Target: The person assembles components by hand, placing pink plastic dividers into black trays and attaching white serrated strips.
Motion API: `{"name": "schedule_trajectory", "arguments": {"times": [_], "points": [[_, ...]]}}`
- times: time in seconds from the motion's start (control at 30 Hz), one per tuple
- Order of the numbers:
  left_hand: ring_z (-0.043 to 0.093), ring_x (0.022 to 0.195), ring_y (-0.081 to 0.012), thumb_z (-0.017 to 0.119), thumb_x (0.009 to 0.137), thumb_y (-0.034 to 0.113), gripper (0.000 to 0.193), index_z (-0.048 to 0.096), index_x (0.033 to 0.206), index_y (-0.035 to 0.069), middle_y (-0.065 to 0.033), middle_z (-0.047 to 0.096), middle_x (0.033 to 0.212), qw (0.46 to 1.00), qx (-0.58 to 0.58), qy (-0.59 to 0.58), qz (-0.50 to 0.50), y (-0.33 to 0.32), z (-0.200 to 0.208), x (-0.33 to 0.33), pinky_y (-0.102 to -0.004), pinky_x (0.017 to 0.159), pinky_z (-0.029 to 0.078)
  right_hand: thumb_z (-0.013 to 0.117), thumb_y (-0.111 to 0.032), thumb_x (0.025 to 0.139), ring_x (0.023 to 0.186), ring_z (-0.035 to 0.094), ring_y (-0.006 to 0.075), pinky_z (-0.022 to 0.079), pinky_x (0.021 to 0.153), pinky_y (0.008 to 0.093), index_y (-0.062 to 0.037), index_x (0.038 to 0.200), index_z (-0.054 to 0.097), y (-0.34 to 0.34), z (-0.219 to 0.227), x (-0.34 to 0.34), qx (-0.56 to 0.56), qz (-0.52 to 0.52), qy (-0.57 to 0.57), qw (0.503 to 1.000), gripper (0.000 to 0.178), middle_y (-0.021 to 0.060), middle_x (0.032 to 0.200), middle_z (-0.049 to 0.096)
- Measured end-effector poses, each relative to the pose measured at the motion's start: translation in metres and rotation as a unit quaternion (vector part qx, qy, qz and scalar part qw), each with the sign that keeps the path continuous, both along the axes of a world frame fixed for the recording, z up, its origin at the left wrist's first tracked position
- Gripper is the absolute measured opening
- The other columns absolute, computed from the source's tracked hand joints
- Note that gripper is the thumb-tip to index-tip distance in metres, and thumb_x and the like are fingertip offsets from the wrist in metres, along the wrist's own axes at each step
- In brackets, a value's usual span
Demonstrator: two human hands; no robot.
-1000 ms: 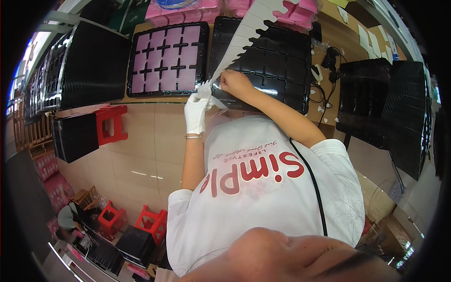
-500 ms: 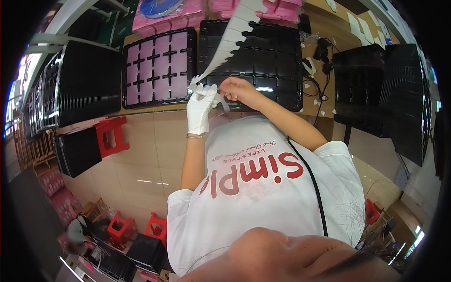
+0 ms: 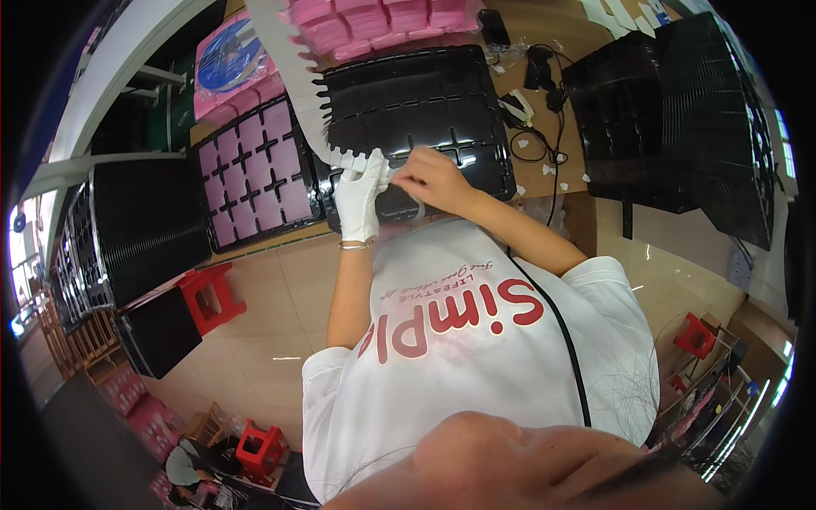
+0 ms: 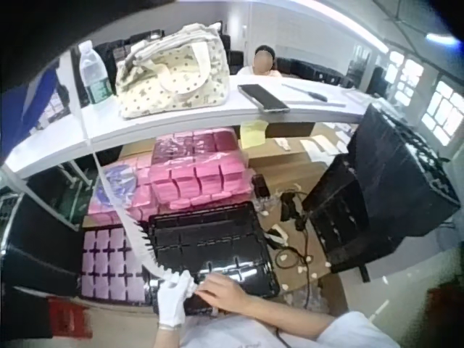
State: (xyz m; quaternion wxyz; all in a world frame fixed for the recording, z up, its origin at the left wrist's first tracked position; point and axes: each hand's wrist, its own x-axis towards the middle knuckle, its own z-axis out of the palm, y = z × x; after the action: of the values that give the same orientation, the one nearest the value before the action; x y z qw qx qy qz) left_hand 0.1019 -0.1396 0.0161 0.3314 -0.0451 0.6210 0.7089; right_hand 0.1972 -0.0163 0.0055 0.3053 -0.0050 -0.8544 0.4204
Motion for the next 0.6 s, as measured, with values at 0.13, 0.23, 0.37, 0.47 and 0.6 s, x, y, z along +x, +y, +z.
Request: {"name": "schedule_trajectory", "arguments": {"times": [0.13, 0.23, 0.37, 0.47, 0.6], "points": [[0.053, 0.059, -0.0046, 0.068, 0.087, 0.02, 0.019, 0.065, 0.092, 0.002, -0.001, 0.064, 0.078, 0.999, -0.034, 0.002, -0.028, 0.003, -0.007, -0.006, -0.0183, 0.054, 0.042, 0.074, -0.011, 0.076, 0.064, 0.048, 0.0083, 0.04, 0.058, 0.0243, -0.0058, 0.079, 0.067, 0.047, 0.011, 0.002, -0.159, -0.017, -0.127, 0.979, 0.009, -0.0003, 0.069, 0.053], [0.052, 0.058, -0.0049, 0.069, 0.086, 0.023, 0.021, 0.065, 0.089, 0.002, -0.0011, 0.063, 0.076, 0.997, -0.058, 0.005, -0.041, 0.007, -0.006, -0.004, -0.0182, 0.054, 0.041, 0.074, -0.013, 0.076, 0.061, 0.041, 0.0035, 0.032, 0.056, 0.0204, -0.0061, 0.081, 0.068, 0.143, -0.029, -0.011, -0.181, -0.152, -0.156, 0.959, 0.01, -0.0057, 0.064, 0.047], [0.051, 0.058, -0.0054, 0.067, 0.087, 0.021, 0.018, 0.065, 0.089, 0.004, 0.0007, 0.061, 0.074, 0.998, -0.026, 0.006, -0.063, 0.016, -0.012, 0.001, -0.0182, 0.054, 0.041, 0.076, -0.021, 0.072, 0.06, 0.054, 0.0143, 0.042, 0.055, 0.0291, -0.007, 0.077, 0.069, 0.221, -0.069, -0.034, -0.09, -0.203, -0.192, 0.956, 0.016, 0.0039, 0.066, 0.058], [0.052, 0.059, -0.0052, 0.067, 0.087, 0.02, 0.017, 0.065, 0.092, 0.004, 0.0011, 0.06, 0.075, 0.996, -0.056, -0.001, -0.065, 0.021, -0.005, 0.004, -0.0184, 0.055, 0.041, 0.074, -0.022, 0.071, 0.065, 0.06, 0.0228, 0.047, 0.06, 0.0346, -0.0065, 0.075, 0.067, 0.223, -0.064, -0.048, 0.007, -0.218, -0.227, 0.949, 0.017, 0.009, 0.069, 0.061], [0.054, 0.06, -0.0057, 0.067, 0.087, 0.02, 0.018, 0.065, 0.094, 0.004, 0.0011, 0.061, 0.076, 0.992, -0.092, 0.01, -0.09, 0.025, 0.001, 0.005, -0.019, 0.056, 0.042, 0.074, -0.023, 0.071, 0.059, 0.057, 0.0221, 0.044, 0.056, 0.0354, -0.0089, 0.077, 0.066, 0.238, -0.073, -0.053, 0.061, -0.182, -0.212, 0.958, 0.017, 0.0062, 0.066, 0.058]]}}
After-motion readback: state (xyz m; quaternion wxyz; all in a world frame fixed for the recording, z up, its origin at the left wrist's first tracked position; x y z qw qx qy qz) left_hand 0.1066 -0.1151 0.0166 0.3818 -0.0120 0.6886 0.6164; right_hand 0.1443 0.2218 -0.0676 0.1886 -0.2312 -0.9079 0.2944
